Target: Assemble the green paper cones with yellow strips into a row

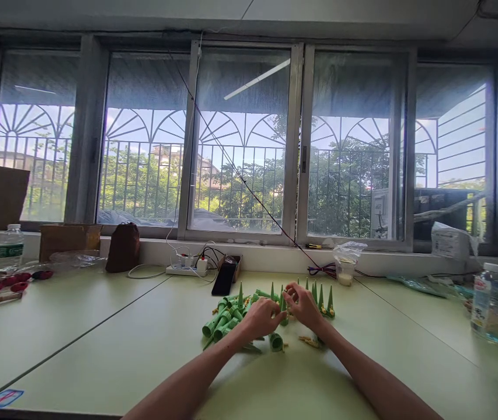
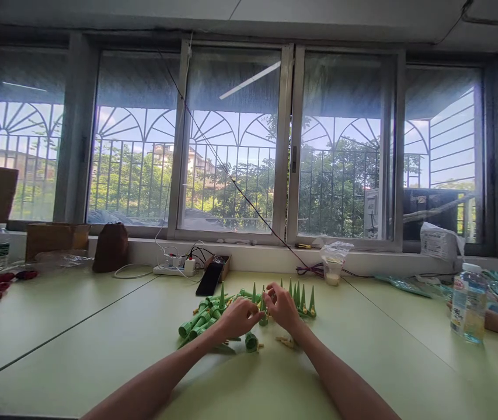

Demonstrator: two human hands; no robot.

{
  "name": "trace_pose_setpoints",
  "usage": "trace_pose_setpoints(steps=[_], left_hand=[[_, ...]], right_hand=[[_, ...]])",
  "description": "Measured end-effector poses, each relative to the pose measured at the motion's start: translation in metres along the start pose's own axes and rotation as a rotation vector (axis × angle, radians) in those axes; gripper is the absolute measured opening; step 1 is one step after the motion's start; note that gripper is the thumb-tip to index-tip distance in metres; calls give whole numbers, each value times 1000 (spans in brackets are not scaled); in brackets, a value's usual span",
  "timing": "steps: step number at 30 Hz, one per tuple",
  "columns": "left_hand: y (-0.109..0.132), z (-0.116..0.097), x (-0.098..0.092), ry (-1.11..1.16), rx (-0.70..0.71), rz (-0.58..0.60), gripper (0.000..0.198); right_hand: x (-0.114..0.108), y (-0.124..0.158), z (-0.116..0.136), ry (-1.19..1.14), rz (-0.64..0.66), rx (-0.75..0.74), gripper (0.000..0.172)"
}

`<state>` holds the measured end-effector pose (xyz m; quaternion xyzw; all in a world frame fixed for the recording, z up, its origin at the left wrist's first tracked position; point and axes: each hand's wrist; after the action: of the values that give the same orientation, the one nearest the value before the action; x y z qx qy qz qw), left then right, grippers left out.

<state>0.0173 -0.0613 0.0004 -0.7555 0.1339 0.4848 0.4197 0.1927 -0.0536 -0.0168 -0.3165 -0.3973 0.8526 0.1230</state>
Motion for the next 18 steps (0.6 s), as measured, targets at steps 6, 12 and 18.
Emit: trace_pose_setpoints(steps=[6,12,18], left_hand=[[4,-3,2,-23,-13,69,39],[7,-1,8,-54,3,129,30],[5,0,8,-89,-6,127,27]], right_hand=[[-1,-3,6,53,-231,4,22],[2,3,18,105,-193,-79,27],[10,9,23,101,-8,-129,30]])
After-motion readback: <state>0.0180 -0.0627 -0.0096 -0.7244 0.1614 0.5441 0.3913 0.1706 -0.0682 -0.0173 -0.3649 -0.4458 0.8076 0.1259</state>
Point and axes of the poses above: each hand's wrist, its own y-axis away from the middle knuckle, its own x-axis out of the palm, z = x × y, and after that the axes turned 3 degrees about x, right-handed
